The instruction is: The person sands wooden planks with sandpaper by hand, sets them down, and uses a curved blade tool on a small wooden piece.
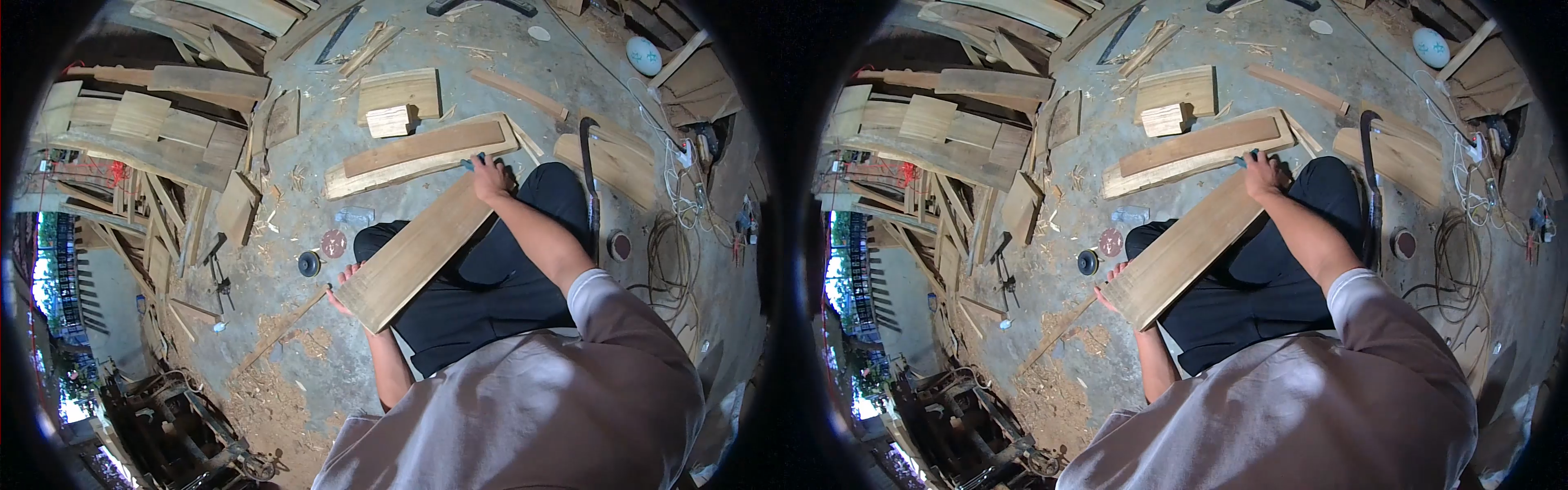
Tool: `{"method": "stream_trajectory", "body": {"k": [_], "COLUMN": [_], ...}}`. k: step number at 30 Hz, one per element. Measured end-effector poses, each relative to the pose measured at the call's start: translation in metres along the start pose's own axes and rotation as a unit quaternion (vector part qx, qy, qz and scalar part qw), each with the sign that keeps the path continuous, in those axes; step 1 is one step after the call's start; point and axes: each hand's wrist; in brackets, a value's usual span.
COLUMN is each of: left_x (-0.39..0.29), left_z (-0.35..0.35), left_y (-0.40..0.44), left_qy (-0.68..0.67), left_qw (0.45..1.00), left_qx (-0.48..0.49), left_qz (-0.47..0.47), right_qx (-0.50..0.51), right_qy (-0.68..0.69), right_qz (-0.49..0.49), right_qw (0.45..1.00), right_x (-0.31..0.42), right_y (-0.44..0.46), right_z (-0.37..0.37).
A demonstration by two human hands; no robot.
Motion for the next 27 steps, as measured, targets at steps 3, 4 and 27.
{"method": "stream_trajectory", "body": {"k": [3,4,27], "left_x": [-0.001,0.0,0.002], "left_z": [-0.012,-0.013,-0.002], "left_y": [0.003,0.003,-0.006], "left_qy": [-0.047,-0.051,-0.056], "left_qw": [0.998,0.997,0.998], "left_qx": [0.039,0.053,0.037], "left_qz": [-0.016,-0.016,0.004], "right_qx": [-0.007,-0.003,0.121], "right_qy": [0.071,0.07,0.22], "right_qz": [0.059,0.073,-0.331], "right_qw": [0.996,0.995,0.909], "right_x": [-0.002,-0.005,0.056], "right_y": [0.007,0.012,-0.175], "right_z": [0.0,0.003,-0.032]}}
Point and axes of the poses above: each hand's wrist, its own y-axis towards the middle knuckle, its own z-axis out of the palm, x = y × z, and after that the axes turned 15 degrees about z, right-handed
